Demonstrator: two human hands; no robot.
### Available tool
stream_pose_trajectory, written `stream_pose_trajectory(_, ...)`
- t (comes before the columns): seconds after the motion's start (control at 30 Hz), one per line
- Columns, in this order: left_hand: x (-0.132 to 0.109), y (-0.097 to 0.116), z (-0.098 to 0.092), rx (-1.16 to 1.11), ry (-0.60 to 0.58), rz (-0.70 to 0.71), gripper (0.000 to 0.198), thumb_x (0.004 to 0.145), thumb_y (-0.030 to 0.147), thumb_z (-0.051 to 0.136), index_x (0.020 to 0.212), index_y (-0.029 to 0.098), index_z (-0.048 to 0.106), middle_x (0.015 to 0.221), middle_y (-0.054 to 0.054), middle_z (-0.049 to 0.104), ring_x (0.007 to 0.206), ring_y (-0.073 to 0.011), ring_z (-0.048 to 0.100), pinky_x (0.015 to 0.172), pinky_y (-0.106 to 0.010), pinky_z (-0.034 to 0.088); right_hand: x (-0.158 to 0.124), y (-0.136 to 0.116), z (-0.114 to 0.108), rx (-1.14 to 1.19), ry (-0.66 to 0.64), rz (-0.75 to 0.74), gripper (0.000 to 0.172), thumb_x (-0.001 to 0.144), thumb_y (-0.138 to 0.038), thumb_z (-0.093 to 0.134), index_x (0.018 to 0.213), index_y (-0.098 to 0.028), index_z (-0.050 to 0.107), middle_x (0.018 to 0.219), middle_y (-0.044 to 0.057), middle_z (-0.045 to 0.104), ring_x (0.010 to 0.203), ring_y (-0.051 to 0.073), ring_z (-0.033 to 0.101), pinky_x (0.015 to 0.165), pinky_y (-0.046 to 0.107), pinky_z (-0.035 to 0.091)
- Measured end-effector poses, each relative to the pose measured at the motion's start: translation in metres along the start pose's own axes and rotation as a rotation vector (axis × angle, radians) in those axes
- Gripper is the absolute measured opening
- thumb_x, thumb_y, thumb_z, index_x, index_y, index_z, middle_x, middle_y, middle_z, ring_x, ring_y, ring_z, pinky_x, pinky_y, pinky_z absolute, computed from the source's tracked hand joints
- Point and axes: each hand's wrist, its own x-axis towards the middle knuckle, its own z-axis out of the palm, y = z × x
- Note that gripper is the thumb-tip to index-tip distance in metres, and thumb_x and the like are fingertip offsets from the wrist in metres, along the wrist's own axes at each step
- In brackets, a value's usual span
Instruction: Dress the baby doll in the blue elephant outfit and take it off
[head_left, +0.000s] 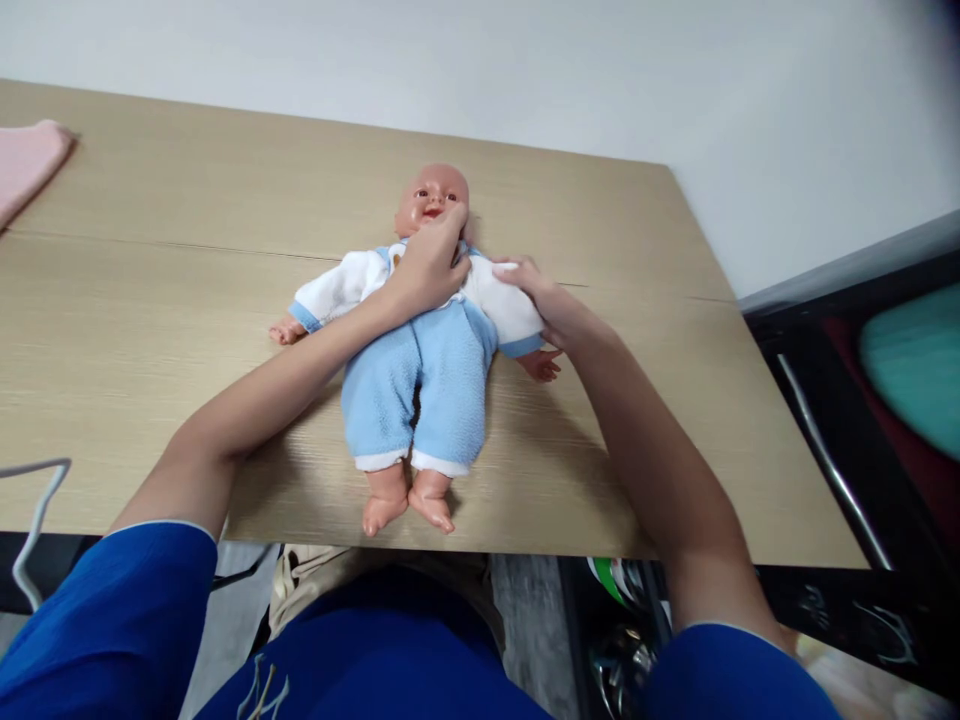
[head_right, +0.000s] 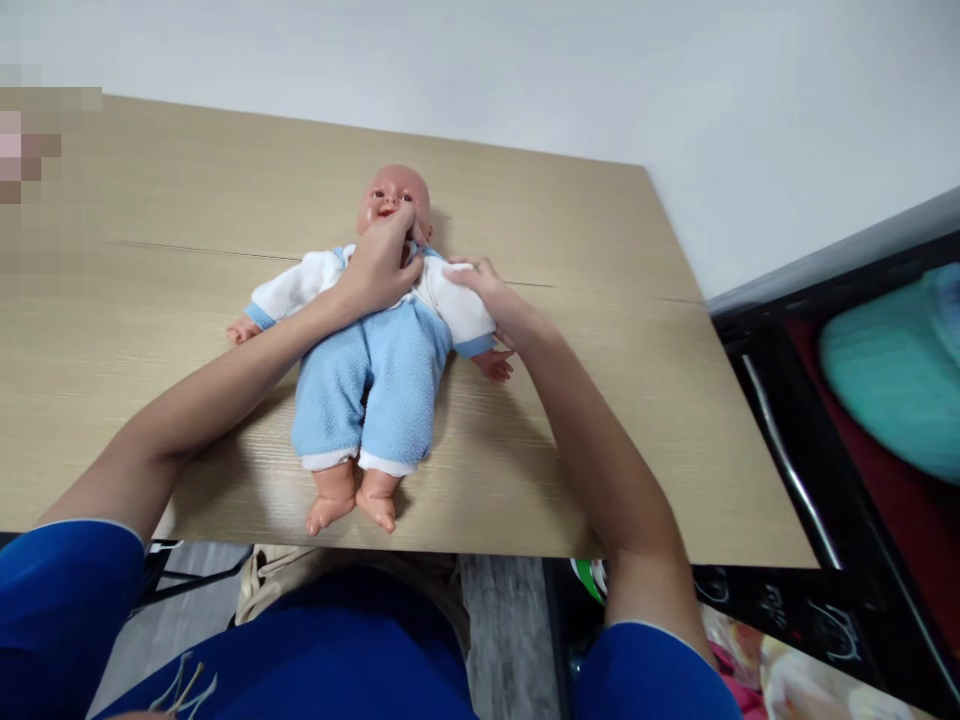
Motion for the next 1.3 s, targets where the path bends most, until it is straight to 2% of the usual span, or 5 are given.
stream_pose_trajectory(0.13,-0.001,0.002,0.003,0.004,0.025,0.026,0.012,0.103,0.02,0.063,0.11,0.027,0.055,0.113,-0.014,0.073,0.109,-0.0323,0.066,0.098,-0.054,0.053,-0.042,-0.011,-0.024,-0.341,-0.09,0.06,0.099,0.091,-0.063,0.095,0.176,-0.037,0.051,0.111,0.007,0.085,0.082,0.035,0.082,0.075,0.055,0.075)
stream_pose_trajectory(0.37,-0.004,0.006,0.0,-0.005,0.013,0.033,0.025,0.095,0.012,0.064,0.116,0.026,0.063,0.114,-0.014,0.078,0.112,-0.0355,0.074,0.1,-0.052,0.056,-0.064,-0.004,-0.049,-0.664,-0.03,-0.173,0.072,0.104,-0.075,0.075,0.164,-0.035,0.067,0.156,0.012,0.082,0.137,0.05,0.08,0.117,0.072,0.064)
stream_pose_trajectory(0.8,-0.004,0.026,-0.027,0.052,-0.038,0.175,0.032,0.11,0.051,0.073,0.127,0.024,0.072,0.137,-0.018,0.069,0.145,-0.0489,0.057,0.13,-0.072,0.039,-0.06,0.03,-0.034,-0.691,0.383,-0.39,0.064,0.103,-0.073,0.074,0.149,-0.028,0.073,0.16,0.019,0.073,0.151,0.05,0.063,0.133,0.077,0.041)
stream_pose_trajectory(0.97,-0.006,0.044,-0.056,-0.024,-0.232,0.257,0.025,0.106,0.051,0.078,0.111,0.026,0.078,0.123,-0.013,0.072,0.139,-0.0449,0.063,0.128,-0.064,0.043,-0.072,0.001,0.013,-0.497,0.155,-0.439,0.035,0.105,-0.068,0.076,0.109,-0.034,0.079,0.119,0.011,0.083,0.12,0.042,0.074,0.12,0.068,0.053)
stream_pose_trajectory(1.3,-0.01,0.045,-0.045,0.043,-0.484,0.231,0.024,0.103,0.045,0.072,0.111,0.023,0.072,0.107,-0.012,0.078,0.117,-0.0371,0.071,0.115,-0.054,0.05,-0.052,0.031,0.04,0.281,0.229,-0.133,0.064,0.092,-0.085,0.087,0.103,-0.034,0.049,0.08,-0.006,0.051,0.069,0.02,0.056,0.066,0.035,0.056)
